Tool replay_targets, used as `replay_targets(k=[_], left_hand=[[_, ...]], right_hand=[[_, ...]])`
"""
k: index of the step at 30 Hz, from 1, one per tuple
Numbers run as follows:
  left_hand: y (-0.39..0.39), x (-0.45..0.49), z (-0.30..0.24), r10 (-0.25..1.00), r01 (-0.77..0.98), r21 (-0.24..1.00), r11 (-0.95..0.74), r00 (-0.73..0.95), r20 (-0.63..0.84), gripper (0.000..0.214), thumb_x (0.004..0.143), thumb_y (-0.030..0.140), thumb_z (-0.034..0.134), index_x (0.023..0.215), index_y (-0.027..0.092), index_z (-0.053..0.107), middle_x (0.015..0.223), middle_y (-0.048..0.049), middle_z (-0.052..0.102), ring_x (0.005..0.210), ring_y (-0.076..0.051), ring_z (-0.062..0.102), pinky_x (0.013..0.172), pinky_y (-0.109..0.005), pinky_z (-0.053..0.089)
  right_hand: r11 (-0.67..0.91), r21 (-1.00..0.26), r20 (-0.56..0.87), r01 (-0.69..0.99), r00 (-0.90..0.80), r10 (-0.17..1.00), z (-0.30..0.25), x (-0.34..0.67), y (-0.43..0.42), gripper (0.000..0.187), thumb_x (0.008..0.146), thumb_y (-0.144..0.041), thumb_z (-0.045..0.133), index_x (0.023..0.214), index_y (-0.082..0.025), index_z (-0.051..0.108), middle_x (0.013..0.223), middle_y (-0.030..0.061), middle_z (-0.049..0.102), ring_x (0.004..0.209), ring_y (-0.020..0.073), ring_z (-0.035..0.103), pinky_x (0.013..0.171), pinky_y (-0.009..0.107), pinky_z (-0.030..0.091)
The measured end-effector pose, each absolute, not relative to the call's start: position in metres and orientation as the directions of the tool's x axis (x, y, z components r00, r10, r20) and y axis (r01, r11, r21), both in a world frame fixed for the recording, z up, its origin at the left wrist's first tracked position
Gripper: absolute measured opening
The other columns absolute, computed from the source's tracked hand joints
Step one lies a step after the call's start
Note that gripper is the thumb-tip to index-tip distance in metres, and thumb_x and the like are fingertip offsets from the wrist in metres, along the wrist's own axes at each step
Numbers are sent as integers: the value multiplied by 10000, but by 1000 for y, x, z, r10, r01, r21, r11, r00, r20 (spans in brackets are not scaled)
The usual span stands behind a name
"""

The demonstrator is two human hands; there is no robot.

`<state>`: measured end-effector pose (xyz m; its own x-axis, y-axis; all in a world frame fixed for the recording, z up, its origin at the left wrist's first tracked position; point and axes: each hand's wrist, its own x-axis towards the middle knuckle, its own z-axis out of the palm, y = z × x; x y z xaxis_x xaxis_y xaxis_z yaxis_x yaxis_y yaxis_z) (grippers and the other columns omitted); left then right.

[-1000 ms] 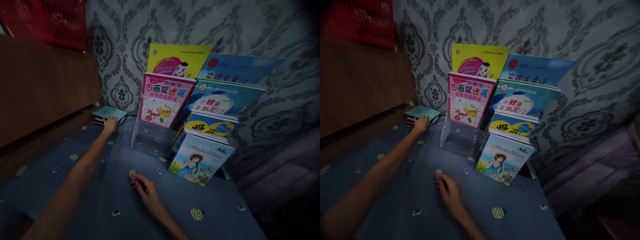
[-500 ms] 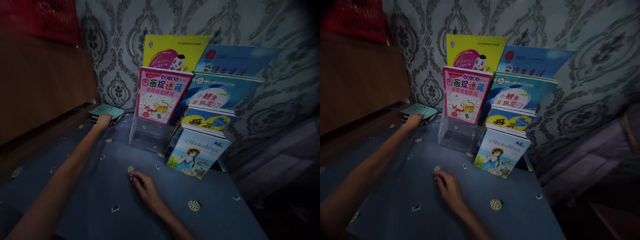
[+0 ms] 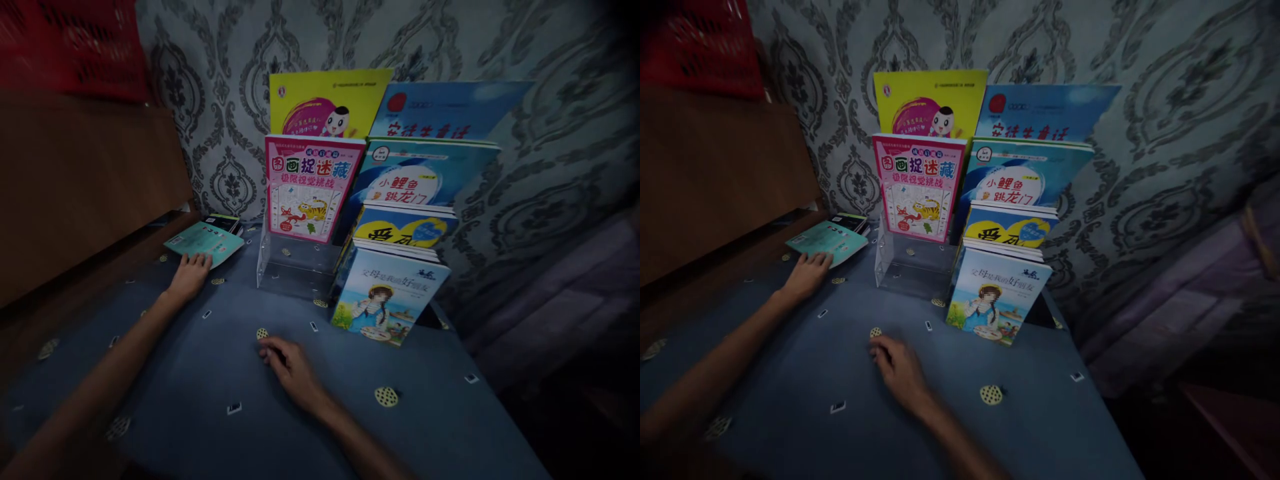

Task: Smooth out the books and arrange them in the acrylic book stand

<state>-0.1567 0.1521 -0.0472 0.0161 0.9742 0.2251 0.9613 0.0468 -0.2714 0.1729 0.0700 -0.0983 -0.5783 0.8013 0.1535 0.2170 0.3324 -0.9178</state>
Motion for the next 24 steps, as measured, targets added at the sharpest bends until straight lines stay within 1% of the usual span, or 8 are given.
replay_targets(k=[4, 8, 12, 14, 18, 21, 24], left_hand=[[119, -148, -57, 971, 946, -320, 52, 27, 239, 528, 972, 67, 307, 1423, 66, 582, 1466, -279, 567, 1374, -394, 535, 1133, -600, 383], [84, -141, -72, 951, 935, -352, 47, 66, 303, 517, 963, 47, 332, 1376, 110, 637, 1415, -237, 629, 1337, -367, 583, 1112, -570, 439], [55, -134, -86, 935, 923, -385, 5, 132, 330, 518, 950, 33, 337, 1355, 82, 657, 1400, -233, 645, 1319, -374, 600, 1090, -552, 476], [43, -131, -90, 929, 923, -384, -19, 158, 334, 527, 939, 25, 339, 1347, 85, 668, 1391, -233, 652, 1311, -373, 608, 1081, -546, 489], [22, -123, -92, 927, 935, -351, -48, 173, 333, 530, 915, 15, 365, 1301, 138, 707, 1364, -212, 674, 1273, -348, 639, 1053, -501, 520], [4, -110, -88, 926, 924, -368, -109, 229, 299, 518, 915, 13, 374, 1289, 149, 705, 1288, -193, 712, 1235, -319, 660, 1013, -450, 544], [-13, -85, -87, 877, 883, -402, -241, 376, 299, 455, 949, 44, 395, 1298, 110, 681, 1214, -180, 735, 1211, -294, 667, 1001, -408, 544]], right_hand=[[342, -913, 158, 225, -577, 801, -98, 172, 70, 316, 963, -247, 489, 1145, -191, 742, 940, 80, 798, 849, 227, 757, 829, 366, 584], [347, -909, 158, 231, -579, 800, -95, 173, 68, 330, 968, -239, 481, 1166, -177, 737, 966, 85, 794, 864, 216, 756, 830, 351, 580], [340, -913, 156, 225, -578, 801, -94, 173, 68, 318, 973, -239, 487, 1162, -203, 740, 971, 69, 800, 864, 204, 757, 828, 340, 580], [334, -914, 150, 228, -576, 804, -95, 173, 68, 315, 975, -250, 488, 1160, -201, 739, 982, 75, 803, 855, 208, 760, 822, 347, 583], [338, -913, 151, 228, -580, 800, -99, 172, 69, 315, 974, -247, 479, 1154, -194, 732, 969, 78, 805, 841, 215, 757, 810, 355, 588], [407, -883, 227, 235, -545, 807, -97, 172, 67, 302, 981, -248, 479, 1135, -193, 733, 994, 90, 791, 882, 222, 741, 837, 365, 582], [528, -818, 381, 228, -473, 794, -91, 174, 65, 285, 996, -262, 488, 1121, -191, 734, 1080, 116, 762, 1033, 243, 705, 942, 395, 555]])
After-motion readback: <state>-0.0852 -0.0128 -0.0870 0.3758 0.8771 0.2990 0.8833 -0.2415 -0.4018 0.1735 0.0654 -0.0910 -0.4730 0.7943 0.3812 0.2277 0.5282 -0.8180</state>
